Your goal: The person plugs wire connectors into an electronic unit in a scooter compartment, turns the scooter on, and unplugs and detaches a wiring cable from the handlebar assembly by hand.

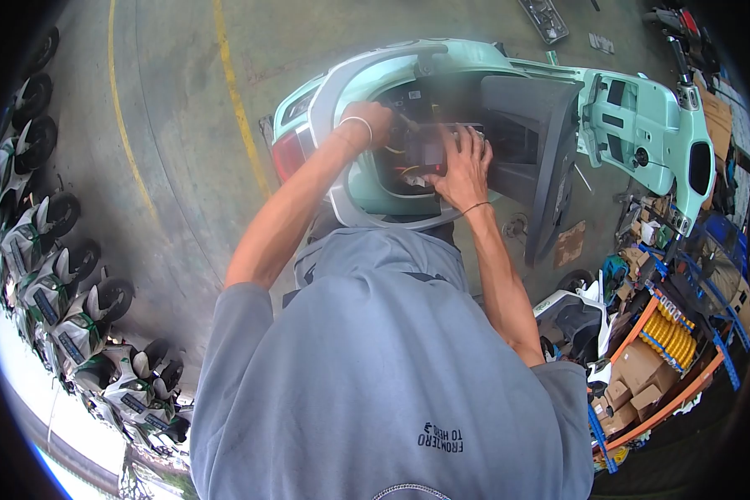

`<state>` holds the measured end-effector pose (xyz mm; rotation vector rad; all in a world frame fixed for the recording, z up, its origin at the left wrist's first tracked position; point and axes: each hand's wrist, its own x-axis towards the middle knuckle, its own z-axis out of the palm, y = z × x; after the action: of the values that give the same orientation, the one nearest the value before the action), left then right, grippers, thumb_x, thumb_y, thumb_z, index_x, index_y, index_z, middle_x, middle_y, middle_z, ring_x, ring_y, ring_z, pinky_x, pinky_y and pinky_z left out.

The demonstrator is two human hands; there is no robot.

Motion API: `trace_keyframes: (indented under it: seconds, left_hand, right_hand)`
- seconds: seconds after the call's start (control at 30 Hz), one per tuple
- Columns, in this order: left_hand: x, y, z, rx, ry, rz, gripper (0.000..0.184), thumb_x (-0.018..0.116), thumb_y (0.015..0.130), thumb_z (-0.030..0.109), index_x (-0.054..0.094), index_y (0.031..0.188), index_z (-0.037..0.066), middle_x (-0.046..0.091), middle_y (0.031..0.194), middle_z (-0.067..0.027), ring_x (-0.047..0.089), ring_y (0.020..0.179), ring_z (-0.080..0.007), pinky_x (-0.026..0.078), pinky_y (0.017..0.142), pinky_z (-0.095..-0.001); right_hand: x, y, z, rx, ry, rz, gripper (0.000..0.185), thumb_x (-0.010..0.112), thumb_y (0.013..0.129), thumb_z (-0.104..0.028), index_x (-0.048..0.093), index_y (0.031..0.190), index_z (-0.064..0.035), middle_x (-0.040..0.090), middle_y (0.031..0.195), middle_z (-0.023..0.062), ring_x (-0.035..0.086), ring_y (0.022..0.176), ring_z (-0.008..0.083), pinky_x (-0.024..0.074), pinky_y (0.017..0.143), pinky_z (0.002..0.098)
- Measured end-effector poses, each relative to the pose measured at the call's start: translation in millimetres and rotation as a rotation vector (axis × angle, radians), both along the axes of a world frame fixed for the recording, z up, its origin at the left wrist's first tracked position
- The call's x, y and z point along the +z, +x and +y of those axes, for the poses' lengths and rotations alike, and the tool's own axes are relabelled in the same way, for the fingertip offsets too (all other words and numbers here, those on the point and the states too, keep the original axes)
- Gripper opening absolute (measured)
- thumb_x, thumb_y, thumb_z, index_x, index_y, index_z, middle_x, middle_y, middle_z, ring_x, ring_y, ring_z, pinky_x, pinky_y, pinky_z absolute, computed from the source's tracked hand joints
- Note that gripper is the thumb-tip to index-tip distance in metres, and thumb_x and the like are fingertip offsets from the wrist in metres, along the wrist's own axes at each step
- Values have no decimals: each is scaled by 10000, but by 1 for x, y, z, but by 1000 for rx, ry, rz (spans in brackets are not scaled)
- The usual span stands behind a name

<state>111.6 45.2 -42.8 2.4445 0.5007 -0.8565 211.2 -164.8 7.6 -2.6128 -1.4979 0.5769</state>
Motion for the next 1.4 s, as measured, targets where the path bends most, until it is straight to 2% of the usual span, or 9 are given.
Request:
trace_keyframes:
  seconds: [0.53,0.73,0.8,0.87,0.93,1.07,1.17,1.23,1.4]
  left_hand:
    - [-22,-16,-2,85,-28,-178,196,610,908,224,663,991,54,700,923,-166,692,859,-361,563,747,-472]
    - [3,-35,-9,357,23,-587,206,598,928,246,653,1047,87,665,970,-128,668,815,-370,543,710,-465]
    - [24,-42,-13,513,34,-704,195,631,918,233,660,1029,75,657,980,-126,655,817,-367,524,698,-452]
    - [24,-53,-15,578,174,-987,144,695,865,116,684,1000,66,654,968,-128,626,899,-341,500,784,-418]
    - [32,-66,-18,653,304,-937,200,701,848,103,680,1044,73,632,1079,-128,584,1022,-337,464,875,-444]
    - [17,-96,-21,720,359,-880,335,691,863,143,624,1186,81,572,1186,-155,546,1102,-355,434,951,-451]
    - [11,-101,-22,762,357,-870,413,694,871,137,577,1258,53,554,1223,-175,556,1094,-344,445,941,-443]
    - [12,-96,-24,1078,94,-800,465,696,881,149,546,1305,27,545,1242,-179,569,1095,-328,457,943,-429]
    - [-1,-92,-25,1202,-13,-797,551,652,905,157,474,1391,-32,487,1338,-235,501,1231,-381,396,1043,-441]
  right_hand:
    - [1,-2,1,-19,-15,-9,1002,888,610,-265,396,1477,-164,384,1467,178,289,1409,393,182,1145,622]
    - [23,-14,4,-65,48,-21,951,874,616,-182,422,1450,-118,364,1469,202,272,1402,424,212,1132,591]
    - [49,-18,5,-82,181,40,835,833,660,-95,456,1405,-74,387,1435,212,311,1375,430,252,1121,553]
    - [77,-30,4,-40,314,140,625,793,751,-160,549,1315,-48,466,1349,213,407,1302,410,343,1085,498]
    - [122,-45,4,-30,377,421,426,747,824,-196,628,1197,-27,572,1230,159,536,1172,345,446,1006,440]
    - [229,-45,4,184,675,690,365,746,836,-193,654,1138,-10,653,992,137,642,915,301,518,826,386]
    - [287,-4,-20,46,887,596,360,796,779,-95,688,1111,-9,693,930,139,669,804,264,536,735,353]
    - [308,32,-51,-235,858,410,306,767,814,-73,693,1099,11,710,896,120,669,773,192,526,715,308]
    - [284,130,-124,-808,1040,309,240,693,924,-149,688,1101,14,697,878,59,636,783,116,490,685,258]
